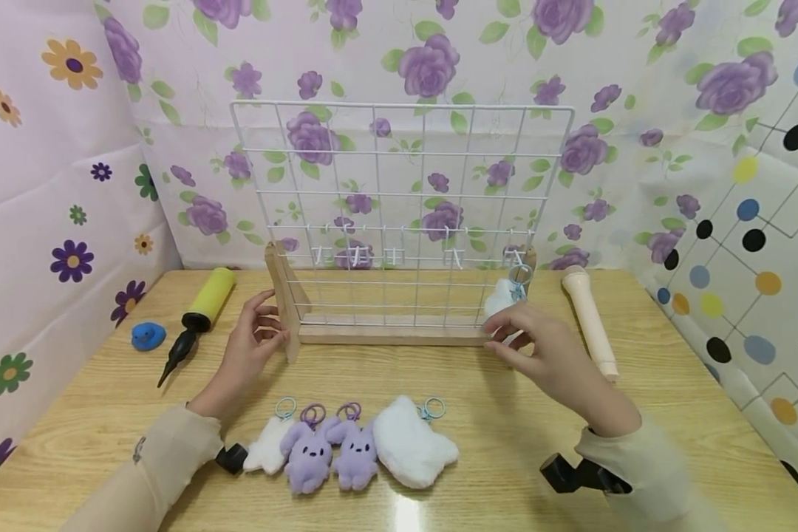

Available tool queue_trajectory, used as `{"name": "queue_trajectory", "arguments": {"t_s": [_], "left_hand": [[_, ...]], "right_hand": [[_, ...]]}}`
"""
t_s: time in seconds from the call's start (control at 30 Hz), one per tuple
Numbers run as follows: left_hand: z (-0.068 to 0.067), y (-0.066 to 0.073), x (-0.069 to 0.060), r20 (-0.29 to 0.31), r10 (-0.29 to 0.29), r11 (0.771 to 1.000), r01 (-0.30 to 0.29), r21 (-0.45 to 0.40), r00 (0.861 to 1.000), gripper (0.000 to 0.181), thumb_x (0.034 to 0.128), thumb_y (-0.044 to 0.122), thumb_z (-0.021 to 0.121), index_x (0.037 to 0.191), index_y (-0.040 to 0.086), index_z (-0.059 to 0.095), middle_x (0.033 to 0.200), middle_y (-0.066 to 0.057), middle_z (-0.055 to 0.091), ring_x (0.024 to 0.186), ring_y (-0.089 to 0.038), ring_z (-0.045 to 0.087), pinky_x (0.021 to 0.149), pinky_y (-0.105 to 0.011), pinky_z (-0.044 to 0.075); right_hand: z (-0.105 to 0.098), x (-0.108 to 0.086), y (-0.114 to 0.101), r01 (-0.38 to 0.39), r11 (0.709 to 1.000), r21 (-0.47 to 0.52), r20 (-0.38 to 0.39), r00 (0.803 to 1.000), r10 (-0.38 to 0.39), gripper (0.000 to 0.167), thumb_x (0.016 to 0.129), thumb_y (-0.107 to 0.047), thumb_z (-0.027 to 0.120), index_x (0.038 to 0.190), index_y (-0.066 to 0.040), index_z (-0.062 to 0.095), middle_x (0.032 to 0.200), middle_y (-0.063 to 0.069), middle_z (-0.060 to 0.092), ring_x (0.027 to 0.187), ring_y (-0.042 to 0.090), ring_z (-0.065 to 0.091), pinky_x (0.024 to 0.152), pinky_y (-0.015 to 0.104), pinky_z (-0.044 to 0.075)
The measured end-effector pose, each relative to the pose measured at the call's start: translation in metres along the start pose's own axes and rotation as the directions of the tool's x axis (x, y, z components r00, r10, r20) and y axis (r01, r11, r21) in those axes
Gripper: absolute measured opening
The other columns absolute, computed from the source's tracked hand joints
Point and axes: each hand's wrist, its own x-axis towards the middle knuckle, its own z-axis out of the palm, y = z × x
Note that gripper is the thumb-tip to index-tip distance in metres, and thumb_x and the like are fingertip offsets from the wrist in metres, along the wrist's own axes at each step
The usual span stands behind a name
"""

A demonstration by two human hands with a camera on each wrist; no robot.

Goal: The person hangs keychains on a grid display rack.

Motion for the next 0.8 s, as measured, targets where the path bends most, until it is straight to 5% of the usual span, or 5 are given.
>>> {"name": "queue_trajectory", "arguments": {"t_s": [0.27,0.6,0.8], "left_hand": [[0.000,-0.003,-0.001,-0.003,0.034,0.999,-0.034,-0.020,0.999,0.068,0.0879,-0.002,0.065,0.146,0.014,0.034,0.117,-0.019,0.055,0.095,-0.029,0.059,0.078,-0.022,0.049],[0.000,-0.002,0.000,0.002,0.012,1.000,-0.012,-0.024,1.000,0.070,0.0873,-0.003,0.066,0.147,0.014,0.032,0.118,-0.019,0.054,0.096,-0.030,0.058,0.080,-0.031,0.050],[0.000,-0.003,0.000,-0.005,0.021,1.000,-0.021,-0.015,1.000,0.069,0.0874,-0.004,0.065,0.146,0.014,0.034,0.117,-0.019,0.055,0.095,-0.029,0.058,0.079,-0.024,0.049]], "right_hand": [[0.027,-0.009,0.006,0.014,0.997,0.079,0.064,0.998,-0.019,0.029,0.083,0.005,0.069,0.103,-0.016,0.065,0.092,-0.003,0.066,0.079,-0.002,0.061,0.064,0.019,0.054],[0.057,-0.020,0.019,-0.094,0.988,0.123,0.161,0.984,0.073,0.017,0.087,-0.005,0.068,0.100,-0.015,0.066,0.093,0.002,0.067,0.080,-0.003,0.059,0.062,0.021,0.052],[0.075,-0.022,0.023,-0.140,0.977,0.159,0.239,0.966,0.099,0.011,0.088,-0.005,0.067,0.099,-0.008,0.066,0.092,0.009,0.068,0.079,-0.001,0.058,0.061,0.021,0.051]]}}
